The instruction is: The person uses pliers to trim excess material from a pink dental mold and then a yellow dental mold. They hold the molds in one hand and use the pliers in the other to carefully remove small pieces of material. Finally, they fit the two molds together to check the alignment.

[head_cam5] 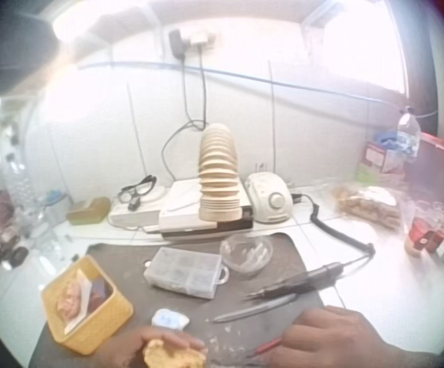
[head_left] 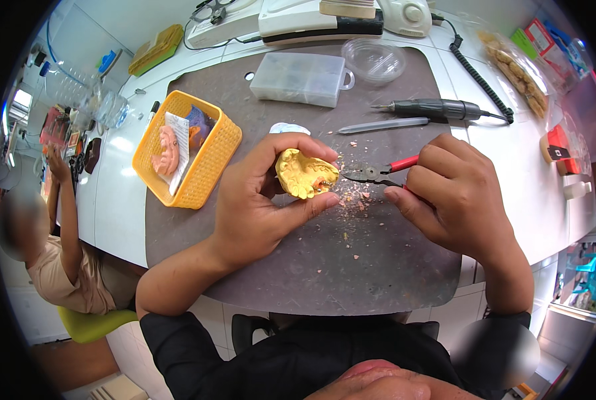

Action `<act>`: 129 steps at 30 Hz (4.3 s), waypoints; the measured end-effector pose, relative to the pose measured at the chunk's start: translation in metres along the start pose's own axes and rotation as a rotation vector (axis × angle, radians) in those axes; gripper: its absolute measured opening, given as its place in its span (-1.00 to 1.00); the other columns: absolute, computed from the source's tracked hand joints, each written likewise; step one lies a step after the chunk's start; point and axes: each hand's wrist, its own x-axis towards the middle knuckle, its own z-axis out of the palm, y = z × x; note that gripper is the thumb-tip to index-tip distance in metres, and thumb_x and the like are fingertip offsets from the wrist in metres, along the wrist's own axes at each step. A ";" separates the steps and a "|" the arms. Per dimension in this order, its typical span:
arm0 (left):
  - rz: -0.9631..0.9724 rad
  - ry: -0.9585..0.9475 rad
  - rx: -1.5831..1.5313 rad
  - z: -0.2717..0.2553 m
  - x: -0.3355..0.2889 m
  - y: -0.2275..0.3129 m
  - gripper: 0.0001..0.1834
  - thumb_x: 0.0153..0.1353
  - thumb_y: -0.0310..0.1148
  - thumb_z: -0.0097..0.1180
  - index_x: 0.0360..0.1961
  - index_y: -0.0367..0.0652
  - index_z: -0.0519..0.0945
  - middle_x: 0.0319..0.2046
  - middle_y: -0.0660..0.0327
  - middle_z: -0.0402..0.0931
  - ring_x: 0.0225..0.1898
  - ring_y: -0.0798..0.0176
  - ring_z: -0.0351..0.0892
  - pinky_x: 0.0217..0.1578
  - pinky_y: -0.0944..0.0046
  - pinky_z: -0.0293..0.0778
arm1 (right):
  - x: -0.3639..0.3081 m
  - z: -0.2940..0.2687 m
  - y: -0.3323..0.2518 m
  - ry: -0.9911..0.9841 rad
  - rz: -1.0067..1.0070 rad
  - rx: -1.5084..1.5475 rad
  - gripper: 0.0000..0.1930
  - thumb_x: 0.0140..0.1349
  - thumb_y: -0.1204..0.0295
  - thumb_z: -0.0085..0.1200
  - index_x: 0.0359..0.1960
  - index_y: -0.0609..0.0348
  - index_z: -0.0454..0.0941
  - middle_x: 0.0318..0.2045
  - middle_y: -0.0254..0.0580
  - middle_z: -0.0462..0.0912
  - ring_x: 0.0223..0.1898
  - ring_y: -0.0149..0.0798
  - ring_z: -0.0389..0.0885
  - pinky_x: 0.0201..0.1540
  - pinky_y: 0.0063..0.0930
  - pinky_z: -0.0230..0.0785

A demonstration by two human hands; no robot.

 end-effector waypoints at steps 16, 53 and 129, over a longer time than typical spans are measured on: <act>0.042 -0.012 0.022 0.001 -0.001 -0.003 -0.43 0.13 -0.69 0.42 0.12 -0.21 0.43 0.09 -0.04 0.59 0.14 0.17 0.63 0.17 0.21 0.57 | 0.001 0.000 0.000 -0.033 -0.054 -0.025 -0.71 0.10 0.32 0.41 -0.57 0.08 0.51 -0.53 -0.31 0.46 -0.43 -0.20 0.48 -0.40 -0.29 0.38; 0.214 -0.026 0.264 0.004 -0.004 -0.002 -0.48 0.10 -0.68 0.45 0.04 -0.22 0.46 0.05 -0.08 0.62 0.10 0.09 0.67 0.14 0.15 0.58 | -0.004 0.003 -0.009 -0.011 -0.041 -0.092 -0.71 0.08 0.30 0.42 -0.58 0.05 0.50 -0.53 -0.33 0.42 -0.45 -0.24 0.47 -0.44 -0.32 0.37; -0.062 -0.011 -0.209 0.007 -0.002 -0.004 -0.42 0.10 -0.68 0.46 0.07 -0.19 0.38 0.15 -0.06 0.55 0.11 0.27 0.62 0.12 0.28 0.58 | -0.003 0.019 -0.007 0.021 0.026 0.138 -0.71 0.21 0.38 0.36 -0.51 0.15 0.45 -0.49 -0.17 0.43 -0.43 -0.08 0.45 -0.40 -0.18 0.32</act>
